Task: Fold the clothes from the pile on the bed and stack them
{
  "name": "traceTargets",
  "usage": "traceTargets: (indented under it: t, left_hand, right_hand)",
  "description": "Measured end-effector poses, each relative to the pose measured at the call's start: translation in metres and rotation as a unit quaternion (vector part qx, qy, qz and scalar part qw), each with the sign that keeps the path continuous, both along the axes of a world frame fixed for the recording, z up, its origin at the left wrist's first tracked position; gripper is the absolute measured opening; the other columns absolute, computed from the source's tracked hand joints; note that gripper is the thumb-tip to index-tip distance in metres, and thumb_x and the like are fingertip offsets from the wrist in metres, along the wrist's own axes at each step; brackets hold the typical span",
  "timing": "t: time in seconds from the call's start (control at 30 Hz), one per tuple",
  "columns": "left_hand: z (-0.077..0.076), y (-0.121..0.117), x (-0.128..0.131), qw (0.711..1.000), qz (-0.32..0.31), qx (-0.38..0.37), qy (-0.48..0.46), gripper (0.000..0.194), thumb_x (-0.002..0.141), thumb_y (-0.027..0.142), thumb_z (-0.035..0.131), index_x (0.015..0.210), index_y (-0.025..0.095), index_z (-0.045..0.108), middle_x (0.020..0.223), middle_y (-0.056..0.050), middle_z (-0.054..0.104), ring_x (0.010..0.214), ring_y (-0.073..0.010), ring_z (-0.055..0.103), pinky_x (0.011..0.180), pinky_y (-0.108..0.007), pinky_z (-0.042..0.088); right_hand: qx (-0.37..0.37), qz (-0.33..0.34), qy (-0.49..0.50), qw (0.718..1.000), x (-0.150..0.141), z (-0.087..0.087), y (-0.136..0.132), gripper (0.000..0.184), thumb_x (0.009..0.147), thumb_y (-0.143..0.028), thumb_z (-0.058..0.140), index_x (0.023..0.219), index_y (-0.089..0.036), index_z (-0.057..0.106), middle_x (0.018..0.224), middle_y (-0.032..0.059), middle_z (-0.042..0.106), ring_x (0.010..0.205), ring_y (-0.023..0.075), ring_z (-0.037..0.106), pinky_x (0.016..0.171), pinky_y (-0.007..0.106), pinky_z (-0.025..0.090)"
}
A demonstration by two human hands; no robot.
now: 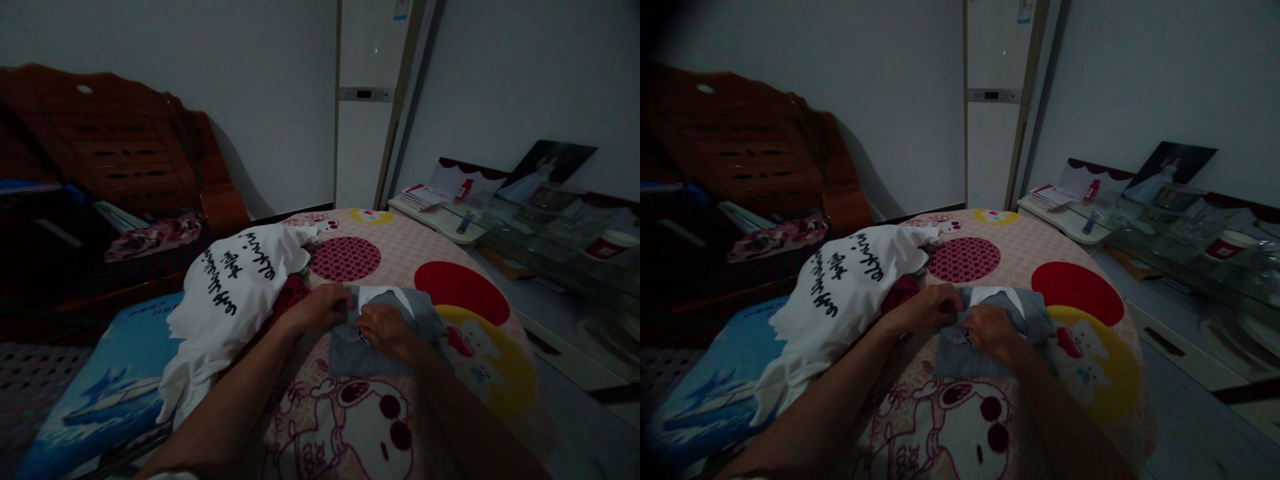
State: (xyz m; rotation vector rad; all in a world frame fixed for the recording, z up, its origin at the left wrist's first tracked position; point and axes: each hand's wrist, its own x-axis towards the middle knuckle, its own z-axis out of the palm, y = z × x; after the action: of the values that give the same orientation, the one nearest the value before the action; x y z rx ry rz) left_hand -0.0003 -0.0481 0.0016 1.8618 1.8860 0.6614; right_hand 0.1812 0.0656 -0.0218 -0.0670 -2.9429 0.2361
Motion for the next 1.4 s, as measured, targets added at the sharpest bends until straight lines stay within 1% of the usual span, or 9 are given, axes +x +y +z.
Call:
traceTargets:
  t: [0.23,0.37,0.5,0.6,0.77,1.0,1.2,1.33,1.4]
  left_hand:
    - [-0.009,0.004,0.011,0.994,-0.063,-0.068,-0.065,0.03,0.065,0.009,0.074,0.092,0.018,0.068,0.083,0.001,0.065,0.074,-0.0133,0.06,0.064,-0.021,0.042]
    - [-0.011,0.006,0.008,0.993,-0.071,-0.067,-0.063,0.03,0.063,0.01,0.076,0.092,0.018,0.07,0.085,0.0,0.065,0.073,-0.0128,0.059,0.063,-0.02,0.041]
    - [-0.009,0.005,0.011,0.994,-0.074,-0.046,-0.072,0.022,0.067,0.011,0.074,0.089,0.017,0.072,0.084,0.0,0.065,0.076,-0.0129,0.059,0.065,-0.02,0.041]
    - [-0.01,0.007,0.017,0.992,-0.086,-0.033,-0.09,0.017,0.071,0.01,0.07,0.086,0.017,0.073,0.082,-0.001,0.066,0.076,-0.0131,0.06,0.067,-0.02,0.042]
    - [-0.013,0.01,0.026,0.993,-0.097,-0.045,-0.041,0.017,0.067,0.008,0.073,0.081,0.018,0.072,0.081,0.0,0.067,0.073,-0.0126,0.059,0.065,-0.02,0.039]
    - [-0.004,0.011,0.037,0.991,-0.07,-0.002,-0.112,0.01,0.081,0.025,0.069,0.085,0.016,0.07,0.078,-0.001,0.066,0.071,-0.0122,0.058,0.065,-0.021,0.039]
    - [-0.015,0.016,0.044,0.991,-0.112,0.016,-0.077,0.014,0.075,0.022,0.074,0.087,0.016,0.07,0.086,-0.003,0.067,0.076,-0.0135,0.058,0.068,-0.022,0.04]
    - [-0.011,0.014,0.028,0.987,-0.006,0.044,-0.155,0.015,0.082,0.028,0.065,0.086,0.015,0.071,0.08,-0.003,0.068,0.073,-0.0139,0.059,0.064,-0.022,0.041]
    - [-0.006,0.012,0.019,0.983,0.047,0.071,-0.161,0.017,0.081,0.029,0.064,0.085,0.014,0.072,0.081,-0.004,0.068,0.073,-0.0144,0.059,0.064,-0.022,0.042]
  right_hand:
    - [-0.314,-0.05,0.065,0.946,0.011,0.01,0.027,0.016,0.079,-0.021,0.057,0.079,-0.018,0.073,0.07,0.0012,0.068,0.063,0.0135,0.058,0.057,0.023,0.042]
    - [-0.358,-0.055,-0.024,0.932,0.018,0.012,0.029,0.01,0.072,-0.02,0.062,0.065,-0.019,0.069,0.056,-0.002,0.06,0.053,0.0112,0.051,0.048,0.02,0.033]
    - [-0.41,-0.101,-0.014,0.906,0.02,0.013,0.03,0.014,0.076,-0.026,0.06,0.067,-0.017,0.067,0.051,-0.0019,0.057,0.046,0.0105,0.049,0.044,0.02,0.031]
    - [-0.419,-0.146,0.012,0.896,0.023,0.012,0.035,0.02,0.081,-0.03,0.057,0.068,-0.017,0.064,0.047,-0.0024,0.054,0.041,0.0102,0.047,0.042,0.021,0.03]
    - [-0.408,-0.135,0.007,0.903,0.025,0.008,0.043,0.017,0.077,-0.028,0.059,0.065,-0.017,0.063,0.047,-0.0027,0.055,0.041,0.0094,0.048,0.042,0.02,0.031]
    - [-0.436,-0.268,0.178,0.841,0.034,0.026,0.057,0.029,0.078,-0.044,0.06,0.072,-0.016,0.065,0.044,-0.0036,0.053,0.036,0.009,0.043,0.037,0.02,0.031]
    - [-0.432,-0.306,0.226,0.818,0.039,0.018,0.071,0.03,0.077,-0.045,0.061,0.072,-0.015,0.065,0.045,-0.0029,0.054,0.037,0.0092,0.043,0.038,0.021,0.033]
    - [-0.417,-0.346,0.244,0.804,0.042,0.013,0.078,0.032,0.072,-0.046,0.063,0.073,-0.015,0.065,0.048,-0.0007,0.057,0.042,0.0122,0.05,0.041,0.022,0.036]
    - [-0.402,-0.339,0.229,0.819,0.045,0.015,0.081,0.03,0.069,-0.045,0.065,0.07,-0.014,0.066,0.051,0.0006,0.059,0.045,0.0133,0.052,0.043,0.023,0.037]
